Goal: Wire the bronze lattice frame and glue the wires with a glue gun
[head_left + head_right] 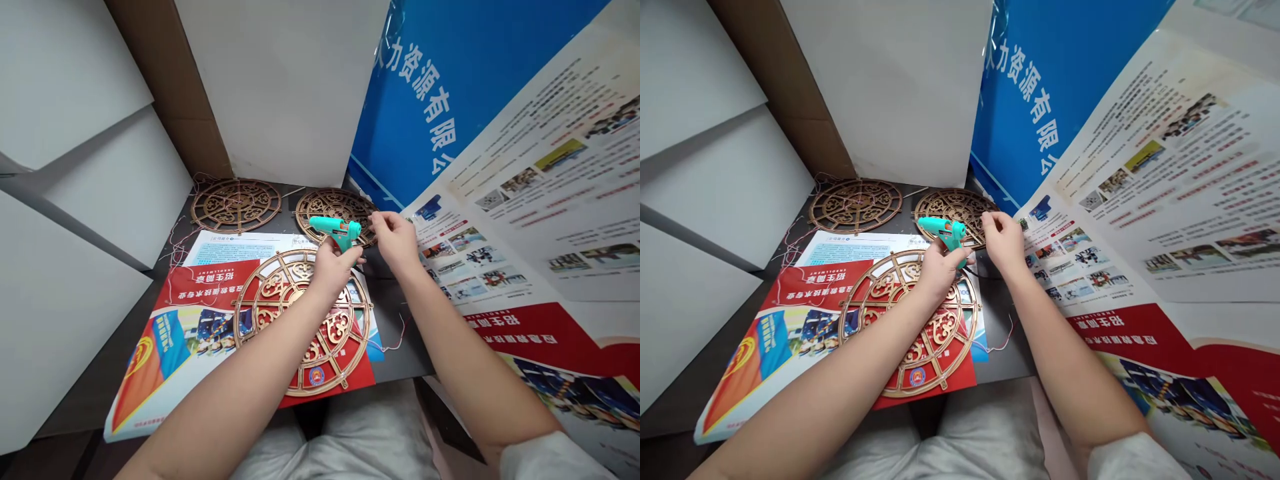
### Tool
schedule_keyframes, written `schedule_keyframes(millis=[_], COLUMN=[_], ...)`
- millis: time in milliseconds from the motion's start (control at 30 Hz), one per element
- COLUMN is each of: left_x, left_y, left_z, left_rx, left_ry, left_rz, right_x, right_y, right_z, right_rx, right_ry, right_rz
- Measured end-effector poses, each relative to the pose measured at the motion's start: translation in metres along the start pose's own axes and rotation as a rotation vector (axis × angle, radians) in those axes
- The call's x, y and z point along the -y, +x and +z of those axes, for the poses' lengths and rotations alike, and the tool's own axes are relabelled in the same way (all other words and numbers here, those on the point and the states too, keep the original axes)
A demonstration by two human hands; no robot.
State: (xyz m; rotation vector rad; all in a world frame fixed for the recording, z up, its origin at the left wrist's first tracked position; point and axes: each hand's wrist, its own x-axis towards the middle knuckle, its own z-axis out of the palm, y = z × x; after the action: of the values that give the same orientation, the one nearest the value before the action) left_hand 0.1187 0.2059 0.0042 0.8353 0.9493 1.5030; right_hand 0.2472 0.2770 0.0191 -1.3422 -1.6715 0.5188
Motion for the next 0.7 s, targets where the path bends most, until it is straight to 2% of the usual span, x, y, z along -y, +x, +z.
schedule_keyframes(millis=[200,433,700], left_x=[0.002,0.001,0.003], left_y=[0.001,-0.001,0.001], left_z=[0.002,0.002,0.001], left_rx=[0.042,0.010,0.010], left_ry=[-0.005,0.026,0.028], left_rz=[-0.061,-0.050,-0.045], right_x=[0.005,0.014,0.019], right_y=[0.048,0.052,0.068], right_z=[-0.002,0.018,0.022], right_rx=[0.233,0.437,0.618], right_ry=[-0.311,-0.540,-0.623], right_rz=[-0.020,0.012,0.024])
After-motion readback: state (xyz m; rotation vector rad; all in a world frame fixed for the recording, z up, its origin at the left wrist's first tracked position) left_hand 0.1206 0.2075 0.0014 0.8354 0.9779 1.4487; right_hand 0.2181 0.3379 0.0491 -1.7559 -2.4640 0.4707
